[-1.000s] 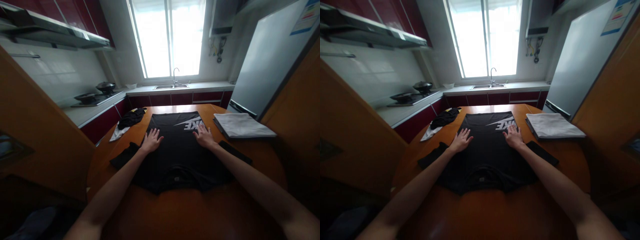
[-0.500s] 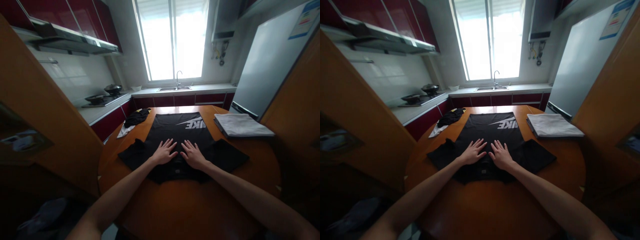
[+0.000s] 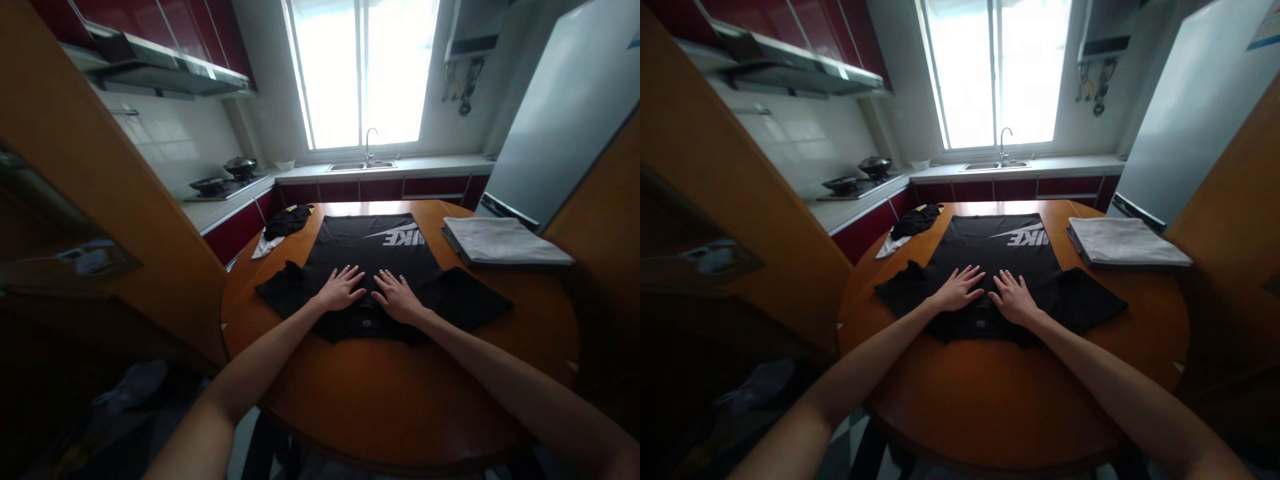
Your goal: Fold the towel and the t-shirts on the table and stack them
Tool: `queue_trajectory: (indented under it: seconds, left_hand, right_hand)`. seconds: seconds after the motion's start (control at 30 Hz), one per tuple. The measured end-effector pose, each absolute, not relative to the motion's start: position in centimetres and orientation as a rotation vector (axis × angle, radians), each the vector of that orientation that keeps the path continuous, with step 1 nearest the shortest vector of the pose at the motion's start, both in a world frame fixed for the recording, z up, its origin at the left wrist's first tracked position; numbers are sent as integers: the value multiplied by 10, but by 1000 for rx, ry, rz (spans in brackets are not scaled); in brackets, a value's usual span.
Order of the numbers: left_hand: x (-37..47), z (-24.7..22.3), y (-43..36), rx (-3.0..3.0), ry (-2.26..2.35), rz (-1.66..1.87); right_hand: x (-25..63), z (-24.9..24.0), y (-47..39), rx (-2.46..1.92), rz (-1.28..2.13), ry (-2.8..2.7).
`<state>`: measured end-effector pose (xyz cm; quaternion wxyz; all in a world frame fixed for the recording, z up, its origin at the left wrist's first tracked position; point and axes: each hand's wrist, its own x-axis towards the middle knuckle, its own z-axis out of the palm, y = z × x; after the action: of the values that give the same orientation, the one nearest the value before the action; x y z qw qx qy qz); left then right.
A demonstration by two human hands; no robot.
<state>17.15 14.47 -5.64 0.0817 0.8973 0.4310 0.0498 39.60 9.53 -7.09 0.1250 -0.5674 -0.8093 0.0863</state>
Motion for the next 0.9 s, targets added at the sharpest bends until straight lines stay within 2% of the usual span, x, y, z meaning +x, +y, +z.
queue_trajectory:
  seconds: [0.9]
  left_hand:
    - [170, -54, 145, 2661, 1271, 229]
  right_hand:
    - [404, -73, 100, -1700, 233, -2232]
